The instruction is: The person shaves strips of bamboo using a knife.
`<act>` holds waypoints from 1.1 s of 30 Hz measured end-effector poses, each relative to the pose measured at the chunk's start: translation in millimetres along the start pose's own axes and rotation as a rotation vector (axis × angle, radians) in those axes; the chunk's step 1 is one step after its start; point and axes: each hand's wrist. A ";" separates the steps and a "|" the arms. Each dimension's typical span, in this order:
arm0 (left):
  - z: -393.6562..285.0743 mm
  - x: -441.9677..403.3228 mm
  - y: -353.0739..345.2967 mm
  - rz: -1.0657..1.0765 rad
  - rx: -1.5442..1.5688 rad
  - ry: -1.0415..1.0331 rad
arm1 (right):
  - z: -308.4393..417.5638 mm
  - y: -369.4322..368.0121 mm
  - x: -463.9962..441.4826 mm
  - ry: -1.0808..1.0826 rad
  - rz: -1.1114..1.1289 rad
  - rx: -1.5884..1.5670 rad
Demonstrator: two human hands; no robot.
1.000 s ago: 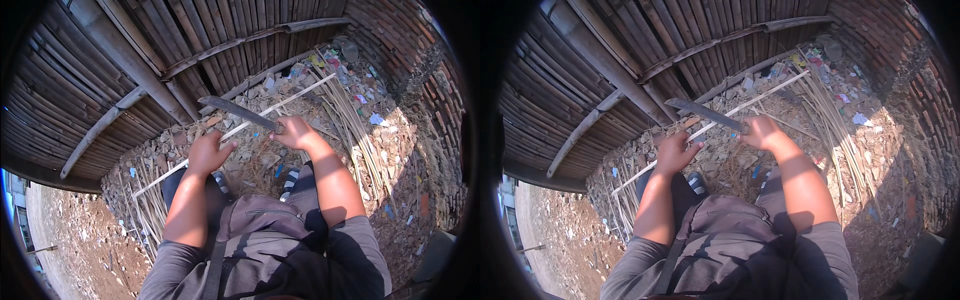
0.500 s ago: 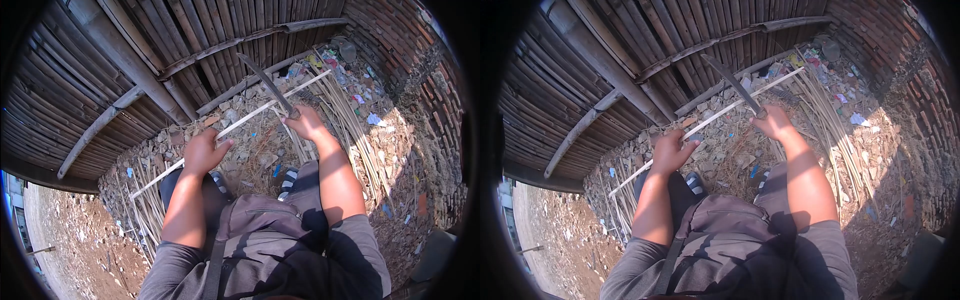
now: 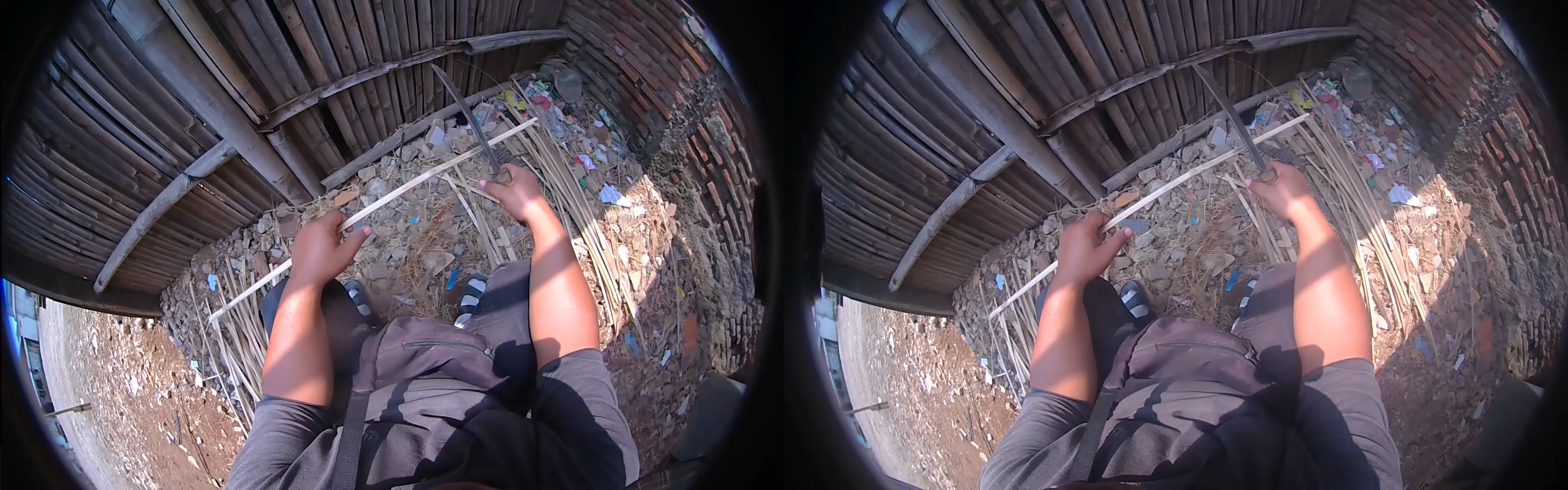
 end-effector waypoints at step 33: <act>5.3 -1.0 -14.6 0.021 0.067 -0.024 | 38.5 -42.4 18.9 0.413 0.137 0.308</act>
Point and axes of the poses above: each hand's wrist, its own x-axis away from the middle knuckle, its own y-axis out of the back of the hand, z = x × y, and after that the axes turned 6 degrees about x, right-handed
